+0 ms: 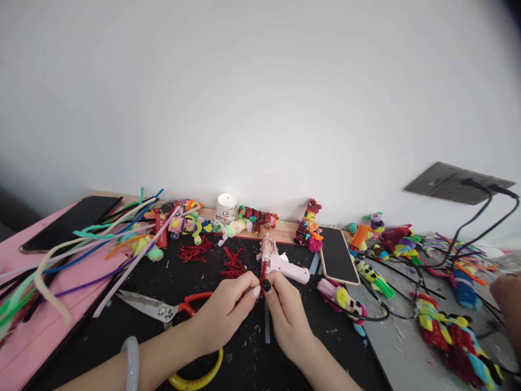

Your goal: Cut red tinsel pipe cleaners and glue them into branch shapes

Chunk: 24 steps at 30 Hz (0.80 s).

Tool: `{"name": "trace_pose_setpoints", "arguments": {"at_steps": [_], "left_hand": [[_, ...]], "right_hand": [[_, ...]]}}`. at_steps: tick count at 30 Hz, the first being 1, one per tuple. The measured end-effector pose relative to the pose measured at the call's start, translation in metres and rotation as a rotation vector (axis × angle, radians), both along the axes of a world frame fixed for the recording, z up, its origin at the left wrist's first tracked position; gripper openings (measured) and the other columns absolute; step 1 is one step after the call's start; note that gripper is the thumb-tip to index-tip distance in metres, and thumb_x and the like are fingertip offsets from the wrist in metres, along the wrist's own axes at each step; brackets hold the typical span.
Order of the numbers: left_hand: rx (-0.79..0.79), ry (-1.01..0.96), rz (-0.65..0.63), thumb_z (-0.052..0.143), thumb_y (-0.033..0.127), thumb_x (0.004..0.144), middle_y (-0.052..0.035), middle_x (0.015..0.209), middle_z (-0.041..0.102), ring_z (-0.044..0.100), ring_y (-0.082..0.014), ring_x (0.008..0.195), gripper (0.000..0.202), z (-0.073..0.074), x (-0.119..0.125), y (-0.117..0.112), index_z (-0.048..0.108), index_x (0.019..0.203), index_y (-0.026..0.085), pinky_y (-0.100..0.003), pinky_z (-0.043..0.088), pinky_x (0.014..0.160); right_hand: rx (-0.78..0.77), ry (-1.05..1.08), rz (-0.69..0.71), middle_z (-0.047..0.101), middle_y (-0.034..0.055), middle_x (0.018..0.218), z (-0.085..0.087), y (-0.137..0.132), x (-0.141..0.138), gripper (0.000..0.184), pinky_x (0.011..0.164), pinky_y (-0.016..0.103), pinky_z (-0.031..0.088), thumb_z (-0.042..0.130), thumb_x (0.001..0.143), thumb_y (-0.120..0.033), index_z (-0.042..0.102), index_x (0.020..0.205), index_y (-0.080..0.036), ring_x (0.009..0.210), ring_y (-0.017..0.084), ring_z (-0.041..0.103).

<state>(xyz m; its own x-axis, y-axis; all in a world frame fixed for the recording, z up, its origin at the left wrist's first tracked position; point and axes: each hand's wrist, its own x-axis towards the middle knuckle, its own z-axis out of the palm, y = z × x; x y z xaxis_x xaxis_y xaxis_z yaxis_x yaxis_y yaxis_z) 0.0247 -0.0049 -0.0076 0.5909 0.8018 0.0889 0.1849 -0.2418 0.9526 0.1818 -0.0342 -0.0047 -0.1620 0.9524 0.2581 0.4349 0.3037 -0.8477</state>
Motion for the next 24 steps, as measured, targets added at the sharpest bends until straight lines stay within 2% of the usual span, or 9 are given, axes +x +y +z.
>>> {"name": "trace_pose_setpoints", "arguments": {"at_steps": [5,24], "left_hand": [[0.020,0.010,0.007,0.034,0.030,0.095,0.0073,0.057,0.033,0.032,-0.0099,0.053,0.025,0.0032,-0.0007,0.0003,0.039,0.073,0.019,-0.023,0.027,0.052],[0.062,0.077,-0.020,0.034,0.026,0.094,0.0063,0.060,0.037,0.034,-0.0104,0.055,0.025,0.0052,-0.0007,-0.0006,0.035,0.070,0.020,-0.023,0.029,0.054]], "right_hand": [[-0.011,-0.013,0.009,0.047,0.0001,0.070,0.0003,-0.0006,0.0006,0.023,0.059,0.026,0.035,0.033,0.095,-0.022,0.045,0.076,-0.019,0.063,0.014,0.041],[-0.044,-0.024,0.089,0.047,0.0000,0.072,0.0008,0.0004,0.0015,0.024,0.061,0.026,0.034,0.033,0.096,-0.023,0.044,0.075,-0.019,0.065,0.014,0.040]]}}
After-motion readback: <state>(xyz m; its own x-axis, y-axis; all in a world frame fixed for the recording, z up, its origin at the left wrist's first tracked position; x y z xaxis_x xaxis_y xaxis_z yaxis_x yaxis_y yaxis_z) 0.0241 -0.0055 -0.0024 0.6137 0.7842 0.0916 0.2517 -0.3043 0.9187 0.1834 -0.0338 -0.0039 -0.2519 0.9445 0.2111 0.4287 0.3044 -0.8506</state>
